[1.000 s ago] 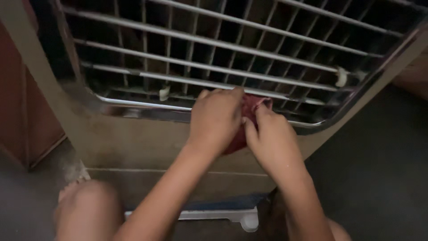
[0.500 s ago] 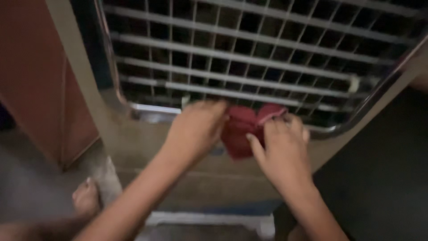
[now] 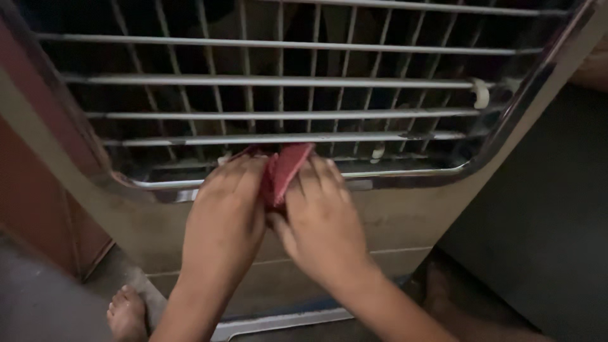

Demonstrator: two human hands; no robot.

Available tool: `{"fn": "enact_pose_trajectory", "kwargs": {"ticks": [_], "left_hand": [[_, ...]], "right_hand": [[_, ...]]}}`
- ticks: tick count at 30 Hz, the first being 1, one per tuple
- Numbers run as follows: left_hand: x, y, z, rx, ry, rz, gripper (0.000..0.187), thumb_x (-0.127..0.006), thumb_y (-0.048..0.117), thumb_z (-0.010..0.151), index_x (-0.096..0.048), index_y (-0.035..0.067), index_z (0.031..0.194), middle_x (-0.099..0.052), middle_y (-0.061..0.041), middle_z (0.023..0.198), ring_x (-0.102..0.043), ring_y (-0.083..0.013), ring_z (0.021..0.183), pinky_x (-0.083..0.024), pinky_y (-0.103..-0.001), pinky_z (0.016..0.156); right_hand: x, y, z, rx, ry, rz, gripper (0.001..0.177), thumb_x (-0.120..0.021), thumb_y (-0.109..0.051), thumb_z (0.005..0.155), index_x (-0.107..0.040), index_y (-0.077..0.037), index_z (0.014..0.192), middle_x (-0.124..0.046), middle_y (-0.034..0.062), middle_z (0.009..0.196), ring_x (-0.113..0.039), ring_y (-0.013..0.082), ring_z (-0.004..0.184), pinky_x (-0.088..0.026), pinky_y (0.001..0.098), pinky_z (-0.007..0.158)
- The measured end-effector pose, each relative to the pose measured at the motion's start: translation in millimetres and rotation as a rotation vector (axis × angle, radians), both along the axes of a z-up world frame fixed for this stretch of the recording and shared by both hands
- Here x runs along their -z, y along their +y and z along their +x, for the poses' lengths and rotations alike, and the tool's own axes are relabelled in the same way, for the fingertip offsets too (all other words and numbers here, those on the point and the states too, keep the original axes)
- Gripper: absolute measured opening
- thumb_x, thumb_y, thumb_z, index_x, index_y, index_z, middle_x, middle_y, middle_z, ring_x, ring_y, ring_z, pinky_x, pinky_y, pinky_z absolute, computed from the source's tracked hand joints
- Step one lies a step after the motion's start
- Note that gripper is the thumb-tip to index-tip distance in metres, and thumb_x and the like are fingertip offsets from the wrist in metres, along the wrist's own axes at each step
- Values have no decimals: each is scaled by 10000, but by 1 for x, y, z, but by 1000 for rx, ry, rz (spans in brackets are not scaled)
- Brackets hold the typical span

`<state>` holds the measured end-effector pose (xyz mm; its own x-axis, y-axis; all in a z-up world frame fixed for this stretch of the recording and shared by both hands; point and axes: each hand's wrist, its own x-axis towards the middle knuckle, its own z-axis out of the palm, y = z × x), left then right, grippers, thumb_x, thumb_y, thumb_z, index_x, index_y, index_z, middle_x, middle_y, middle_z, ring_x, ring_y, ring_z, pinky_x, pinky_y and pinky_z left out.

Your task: The person uses a red cloth to wipe the metal grill and the front panel of a large appliance. They clean the horizontal bars of the grill and then move to the lower section of the appliance's body.

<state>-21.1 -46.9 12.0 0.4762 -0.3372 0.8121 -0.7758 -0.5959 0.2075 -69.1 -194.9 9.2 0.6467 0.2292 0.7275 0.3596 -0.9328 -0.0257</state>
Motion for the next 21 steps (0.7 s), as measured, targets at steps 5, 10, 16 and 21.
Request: {"fn": "enact_pose_trajectory", "kwargs": {"ticks": [5, 10, 16, 21], "left_hand": [[0, 1, 2, 29, 66, 47, 418, -641, 81, 864, -618, -22, 1269, -677, -219, 1240, -588, -394, 1250, -425, -489, 1087], [1, -25, -8, 105, 21, 48, 524, -672, 153, 853, -563, -44, 1326, -630, -231, 1340, -542, -402, 1304, -361, -520, 1139], [21, -57, -20, 138, 30, -75, 483, -668, 123, 865, -587, -52, 1308, -640, -238, 1350, -557, -383, 1336, -376, -506, 1168], [21, -51, -8, 87, 21, -129, 309, -657, 65, 887, -681, -10, 1186, -713, -185, 1239, -648, -340, 1241, -453, -470, 1128]], "right_hand": [[9, -28, -1, 153, -1, 11, 468, -764, -251, 833, -617, 45, 1163, -622, 282, 1252, -538, 459, 1271, -337, 552, 1167], [7, -60, -17, 286, -28, -38, 368, -671, -133, 843, -644, 56, 1158, -647, 282, 1241, -553, 443, 1287, -324, 562, 1201], [18, -84, -29, 365, -20, 47, 372, -609, -68, 918, -622, 50, 1270, -618, 270, 1344, -497, 459, 1393, -300, 580, 1238], [24, -70, -20, 319, 14, 142, 390, -612, -70, 903, -617, 49, 1274, -605, 278, 1348, -480, 481, 1376, -374, 565, 1139]]}}
